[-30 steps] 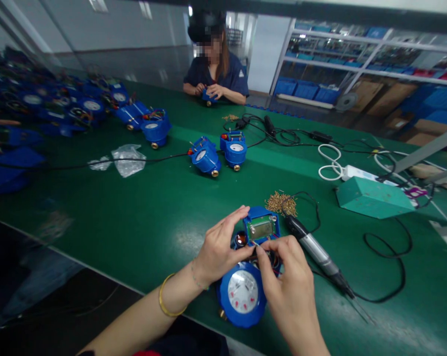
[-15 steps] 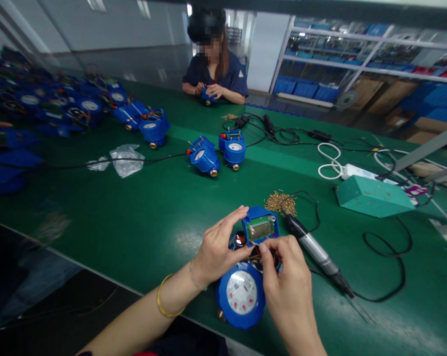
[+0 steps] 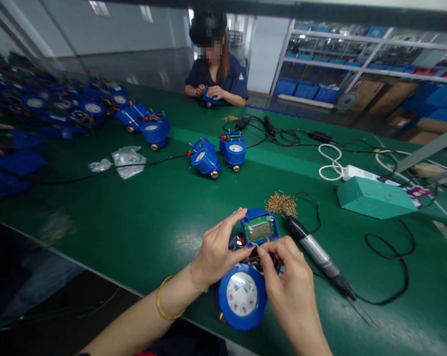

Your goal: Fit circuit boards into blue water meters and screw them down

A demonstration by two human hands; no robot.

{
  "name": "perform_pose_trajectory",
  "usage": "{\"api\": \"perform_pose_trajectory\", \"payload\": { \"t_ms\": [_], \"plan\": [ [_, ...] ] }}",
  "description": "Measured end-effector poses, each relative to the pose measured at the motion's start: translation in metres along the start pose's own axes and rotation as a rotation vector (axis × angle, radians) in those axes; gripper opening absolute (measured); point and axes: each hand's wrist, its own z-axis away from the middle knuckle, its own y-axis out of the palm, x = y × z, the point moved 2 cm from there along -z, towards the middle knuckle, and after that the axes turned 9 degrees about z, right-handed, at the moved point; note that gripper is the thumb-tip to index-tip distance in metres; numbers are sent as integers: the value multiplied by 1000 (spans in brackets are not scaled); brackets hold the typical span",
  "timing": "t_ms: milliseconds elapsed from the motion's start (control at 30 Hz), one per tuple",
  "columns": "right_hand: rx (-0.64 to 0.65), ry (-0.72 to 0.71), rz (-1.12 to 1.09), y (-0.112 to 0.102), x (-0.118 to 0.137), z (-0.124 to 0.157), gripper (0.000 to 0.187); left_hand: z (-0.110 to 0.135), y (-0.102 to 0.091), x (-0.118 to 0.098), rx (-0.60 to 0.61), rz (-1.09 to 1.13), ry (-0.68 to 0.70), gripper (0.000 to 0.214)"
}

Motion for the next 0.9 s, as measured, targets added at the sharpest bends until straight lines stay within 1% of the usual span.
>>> {"api": "perform_pose_trajectory", "payload": {
  "t_ms": [233, 433, 633, 800, 900],
  "plan": [
    [21, 54, -98, 0, 1, -1, 18, -1, -2, -1, -5, -13, 35, 57],
    [-5, 71, -116, 2, 1, -1, 19, -1, -2, 0, -15, -14, 43, 58],
    [-33, 28, -13, 4, 0, 2, 20, 0, -2, 0, -11, -2, 3, 59],
    [-39, -33, 117, 6, -3, 2, 22, 1, -3, 1, -4, 43, -88, 63],
    [-65, -74, 201, 7, -3, 3, 23, 2, -3, 2, -10, 100, -139, 63]
  ]
}}
